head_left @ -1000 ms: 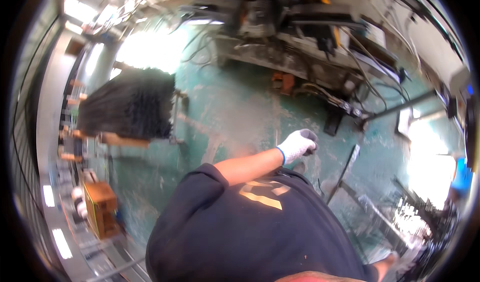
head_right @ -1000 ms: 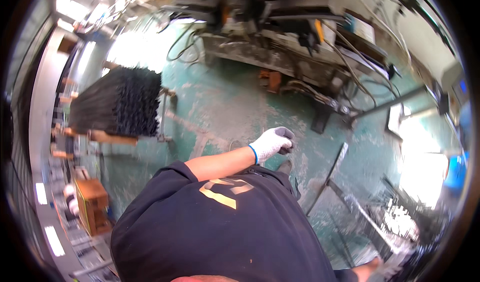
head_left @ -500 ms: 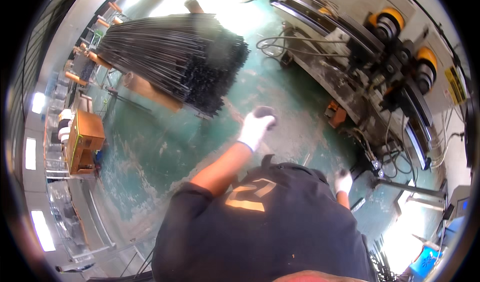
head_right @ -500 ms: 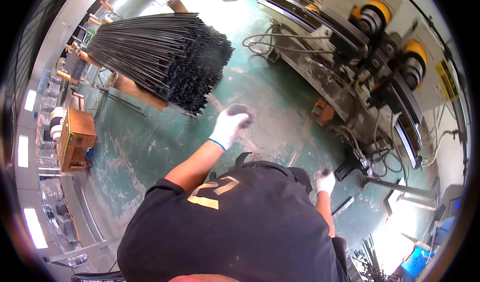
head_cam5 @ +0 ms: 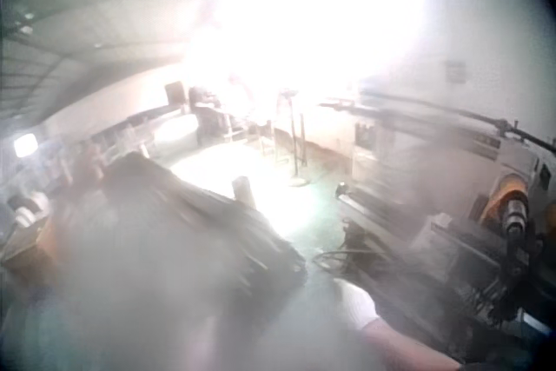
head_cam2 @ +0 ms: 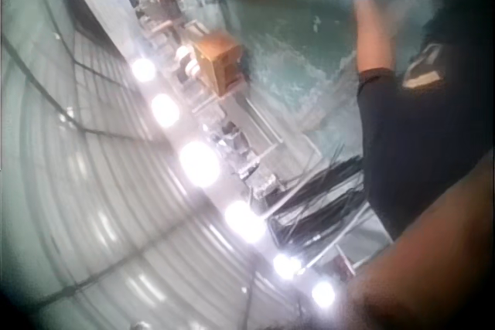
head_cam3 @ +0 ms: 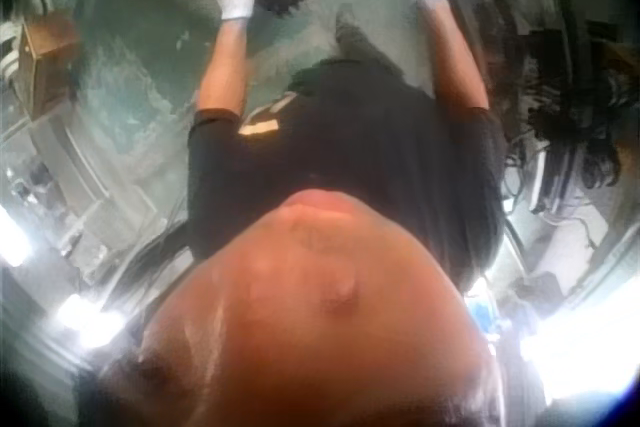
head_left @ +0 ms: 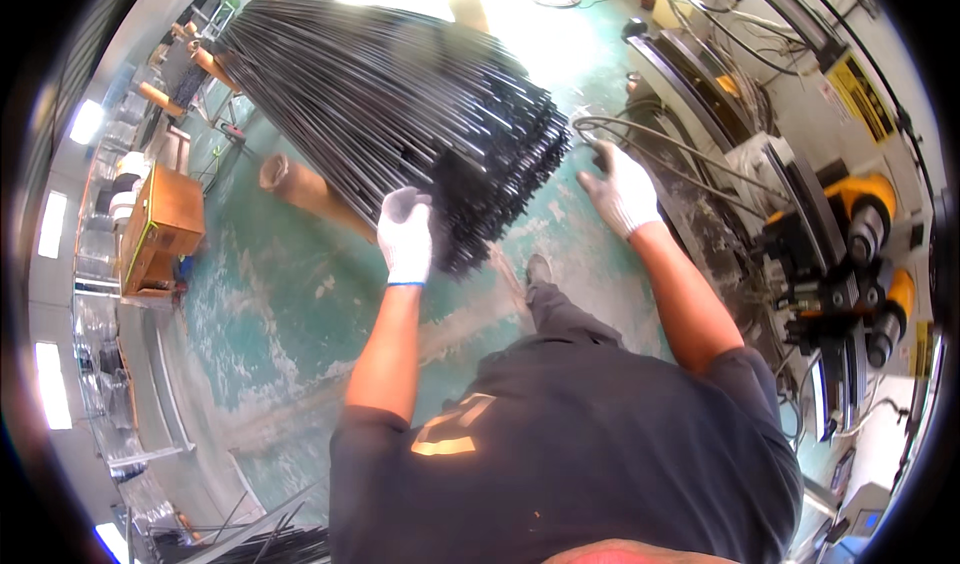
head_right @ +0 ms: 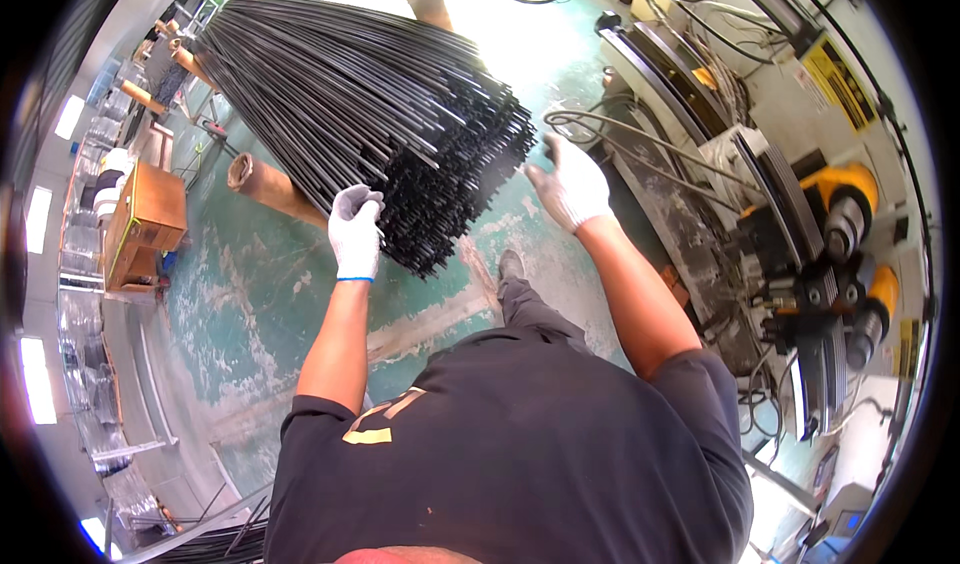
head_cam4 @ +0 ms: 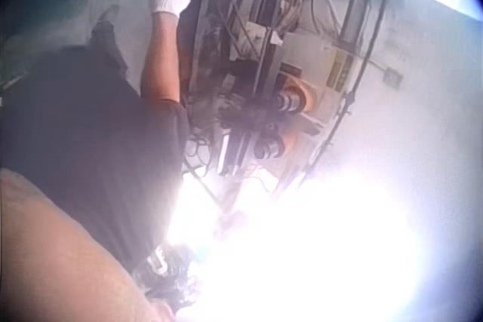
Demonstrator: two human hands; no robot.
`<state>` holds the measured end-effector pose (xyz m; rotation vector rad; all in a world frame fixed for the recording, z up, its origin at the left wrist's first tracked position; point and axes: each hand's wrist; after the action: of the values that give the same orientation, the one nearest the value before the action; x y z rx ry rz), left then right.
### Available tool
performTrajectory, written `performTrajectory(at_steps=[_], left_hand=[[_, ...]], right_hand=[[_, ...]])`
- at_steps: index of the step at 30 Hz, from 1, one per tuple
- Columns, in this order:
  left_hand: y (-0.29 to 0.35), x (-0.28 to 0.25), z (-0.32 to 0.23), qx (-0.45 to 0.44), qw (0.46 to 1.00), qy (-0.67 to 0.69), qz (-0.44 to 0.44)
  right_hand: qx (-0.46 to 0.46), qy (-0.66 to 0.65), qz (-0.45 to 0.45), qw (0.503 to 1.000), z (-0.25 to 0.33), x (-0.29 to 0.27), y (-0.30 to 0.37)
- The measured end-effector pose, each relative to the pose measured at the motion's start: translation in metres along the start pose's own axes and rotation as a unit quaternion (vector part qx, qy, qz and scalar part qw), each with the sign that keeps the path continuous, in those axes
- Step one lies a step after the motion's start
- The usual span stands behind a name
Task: The person repeatedly feeds bundles of long metal rods into a yellow bending machine, operates the machine to bend them, and then removes the finished pieces to place them on a growing pile on the floor. The person wears gloves and a black shirt while performing this repetitive manufacturing task.
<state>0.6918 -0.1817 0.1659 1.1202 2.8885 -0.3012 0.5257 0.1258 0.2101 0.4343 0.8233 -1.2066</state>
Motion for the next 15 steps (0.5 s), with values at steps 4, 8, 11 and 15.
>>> performTrajectory(at_steps=[4, 8, 11, 15], left_hand=[[-0.036, 0.001, 0.005, -0.156, 0.985, 0.045, -0.055], [-0.060, 0.007, -0.004, -0.163, 0.984, 0.054, -0.053], [-0.063, 0.009, -0.003, -0.179, 0.975, 0.098, -0.093], [-0.065, -0.001, 0.008, -0.198, 0.967, 0.125, -0.101]], right_hand=[[-0.113, 0.044, -0.022, 0.992, 0.067, 0.042, -0.135], [-0.129, 0.147, -0.003, 0.981, 0.116, 0.093, -0.261], [-0.079, 0.206, 0.054, 0.974, 0.117, 0.141, -0.328], [-0.128, 0.301, 0.115, 0.938, 0.133, 0.172, -0.346]])
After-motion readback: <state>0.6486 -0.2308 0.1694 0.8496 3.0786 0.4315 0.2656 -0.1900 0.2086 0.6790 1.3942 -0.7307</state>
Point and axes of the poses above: each hand's wrist, its own y-axis away from the middle knuckle, its own x-axis out of the palm, z = x × y, and after that the axes turned 4 degrees about x, right-handed
